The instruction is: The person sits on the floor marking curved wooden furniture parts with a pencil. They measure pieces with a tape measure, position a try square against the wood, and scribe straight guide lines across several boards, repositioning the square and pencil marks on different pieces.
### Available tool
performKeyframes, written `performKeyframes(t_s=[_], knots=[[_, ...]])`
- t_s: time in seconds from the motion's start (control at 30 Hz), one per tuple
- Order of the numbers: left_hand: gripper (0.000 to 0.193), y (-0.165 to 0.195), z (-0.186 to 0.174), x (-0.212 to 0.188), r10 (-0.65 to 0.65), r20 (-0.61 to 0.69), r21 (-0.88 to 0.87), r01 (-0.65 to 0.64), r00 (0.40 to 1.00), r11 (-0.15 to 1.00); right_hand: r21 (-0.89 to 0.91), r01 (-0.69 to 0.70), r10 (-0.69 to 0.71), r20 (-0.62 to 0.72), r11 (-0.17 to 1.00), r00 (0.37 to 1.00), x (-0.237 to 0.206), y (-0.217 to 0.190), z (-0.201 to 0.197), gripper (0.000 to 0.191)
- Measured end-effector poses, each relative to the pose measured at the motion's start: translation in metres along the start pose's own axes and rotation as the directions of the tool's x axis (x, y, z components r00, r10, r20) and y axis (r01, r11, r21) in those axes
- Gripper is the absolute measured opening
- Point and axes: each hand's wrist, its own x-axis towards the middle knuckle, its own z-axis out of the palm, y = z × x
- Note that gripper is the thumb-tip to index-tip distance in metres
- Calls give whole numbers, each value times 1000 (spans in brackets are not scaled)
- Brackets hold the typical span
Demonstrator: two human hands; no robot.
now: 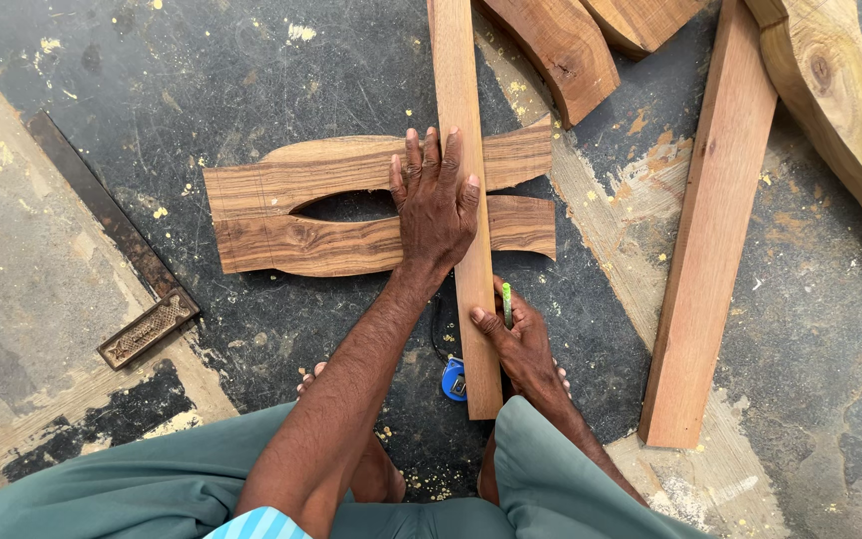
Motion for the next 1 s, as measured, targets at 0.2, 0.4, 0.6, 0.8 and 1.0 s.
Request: performKeyframes(t_s=[0.2,0.4,0.6,0.8,1.0], knots=[[60,0,3,3,-7,6,-57,8,1000,998,7,-10,10,7,1000,1000,1,-2,-2,74],[60,-1,6,2,-32,31,-29,33,999,999,4,14,-14,-3,1000,1000,-3,-5,-2,71],[61,0,6,2,-18,3,-23,18,1000,1000,14,-15,15,-7,1000,1000,-2,-6,-2,70],[61,1,4,2,-38,19,-30,39,999,999,12,-11,11,-7,1000,1000,-1,-3,-3,71],[61,1,5,3,-33,16,-33,34,999,999,-8,-12,12,-2,1000,1000,-1,-2,-4,71]])
